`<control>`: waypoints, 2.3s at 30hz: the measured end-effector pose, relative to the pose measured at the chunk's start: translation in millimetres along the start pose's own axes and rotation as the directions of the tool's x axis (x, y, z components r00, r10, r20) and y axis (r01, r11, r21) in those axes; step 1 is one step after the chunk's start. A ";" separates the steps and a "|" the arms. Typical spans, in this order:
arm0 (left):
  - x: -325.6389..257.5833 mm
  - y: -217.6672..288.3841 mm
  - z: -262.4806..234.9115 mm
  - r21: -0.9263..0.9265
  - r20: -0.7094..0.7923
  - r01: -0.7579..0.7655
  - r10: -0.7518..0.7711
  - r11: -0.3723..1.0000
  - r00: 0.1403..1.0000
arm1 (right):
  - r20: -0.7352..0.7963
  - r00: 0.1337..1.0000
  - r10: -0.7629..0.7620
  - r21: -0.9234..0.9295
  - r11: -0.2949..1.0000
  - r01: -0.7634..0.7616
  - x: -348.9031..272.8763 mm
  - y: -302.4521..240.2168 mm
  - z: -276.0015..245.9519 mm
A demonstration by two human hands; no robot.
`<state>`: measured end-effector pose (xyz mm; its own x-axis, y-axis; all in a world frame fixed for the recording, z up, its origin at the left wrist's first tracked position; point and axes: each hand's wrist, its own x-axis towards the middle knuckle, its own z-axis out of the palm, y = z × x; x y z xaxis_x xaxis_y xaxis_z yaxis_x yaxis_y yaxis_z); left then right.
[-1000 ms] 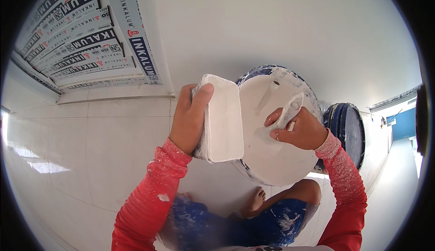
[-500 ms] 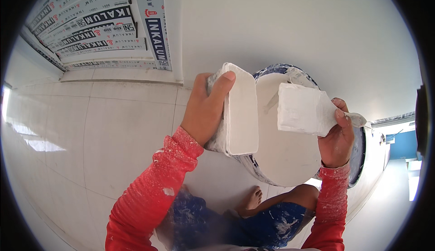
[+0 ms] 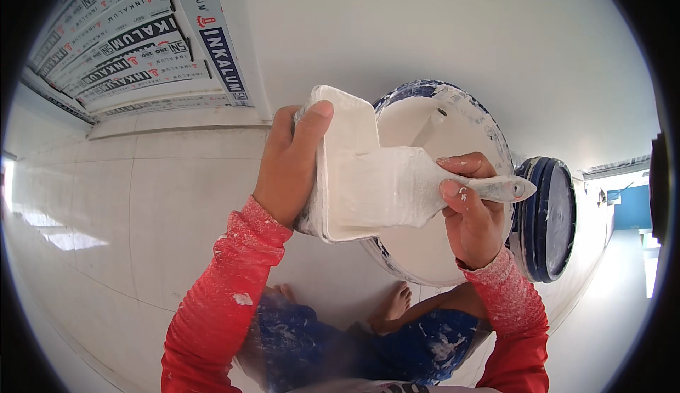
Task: The person moves two paint buckets and a paint tray on the floor, then uses a paintbrush to scoop white paint from a bucket and transfer it into the tray. The person repeatedly dips the brush and fills the tray with paint.
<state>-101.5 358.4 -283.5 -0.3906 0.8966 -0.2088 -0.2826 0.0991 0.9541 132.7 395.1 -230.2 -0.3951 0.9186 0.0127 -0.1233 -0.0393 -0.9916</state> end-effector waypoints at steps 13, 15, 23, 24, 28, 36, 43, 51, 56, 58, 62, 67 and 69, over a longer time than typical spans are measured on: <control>-2.1 1.9 0.7 -0.047 0.002 0.015 -0.014 0.999 1.000 | -0.213 0.977 0.011 -0.058 0.998 -0.024 -8.6 -22.4 -47.2; -2.9 1.9 0.4 -0.054 0.001 0.028 -0.028 0.998 1.000 | -0.298 0.950 0.093 -0.135 0.981 -0.139 -9.2 -34.5 -56.9; 1.6 -4.3 -2.7 -0.047 0.005 0.016 -0.016 0.999 1.000 | 0.096 0.965 -0.242 -0.061 0.967 0.248 -9.6 -33.5 -57.2; 2.3 -5.5 -3.2 -0.039 0.008 0.009 -0.008 0.999 1.000 | 0.133 0.946 -0.295 -0.043 0.952 0.303 -4.9 -30.4 -55.9; 5.0 -10.1 -4.4 -0.008 -0.004 -0.006 0.006 1.000 1.000 | 0.170 0.911 -0.375 -0.091 0.915 0.394 2.0 -19.3 -41.3; 5.0 -13.2 -4.7 0.016 0.006 -0.009 0.009 1.000 1.000 | 0.236 0.967 -0.093 -0.108 0.987 0.121 9.2 -0.9 -9.2; 3.1 -6.4 -2.8 0.020 0.003 0.006 -0.006 1.000 1.000 | 0.167 0.986 0.004 -0.083 0.997 0.010 10.5 -2.9 -15.9; -2.9 1.7 0.2 -0.107 0.033 0.022 -0.019 0.994 0.999 | 0.131 0.990 0.059 -0.037 0.998 -0.055 14.0 -3.5 -19.9; -3.6 2.2 1.4 -0.085 0.020 -0.008 0.010 0.996 1.000 | 0.121 0.981 0.152 0.023 0.988 -0.155 15.8 -2.7 -27.0; -4.8 1.8 2.3 -0.090 0.012 -0.014 0.016 0.996 1.000 | 0.110 0.978 0.175 0.037 0.983 -0.180 16.3 -2.2 -30.4; -6.2 2.0 1.6 -0.070 -0.008 -0.026 0.026 0.997 1.000 | 0.128 0.986 0.110 0.068 0.991 -0.119 16.8 -1.7 -40.2; -5.2 2.1 0.2 0.000 0.013 -0.135 0.134 0.991 0.991 | 0.175 0.981 0.086 0.067 0.993 -0.099 11.3 -2.2 -54.5; -7.2 2.4 0.7 -0.036 0.007 -0.059 0.059 0.998 0.998 | 0.143 0.986 0.080 0.001 0.997 -0.081 8.7 -4.0 -58.4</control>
<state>-98.8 352.5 -279.6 -0.4005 0.9038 -0.1505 -0.2901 0.0308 0.9565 183.0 426.2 -233.6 -0.5297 0.8468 -0.0488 -0.0919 -0.1144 -0.9892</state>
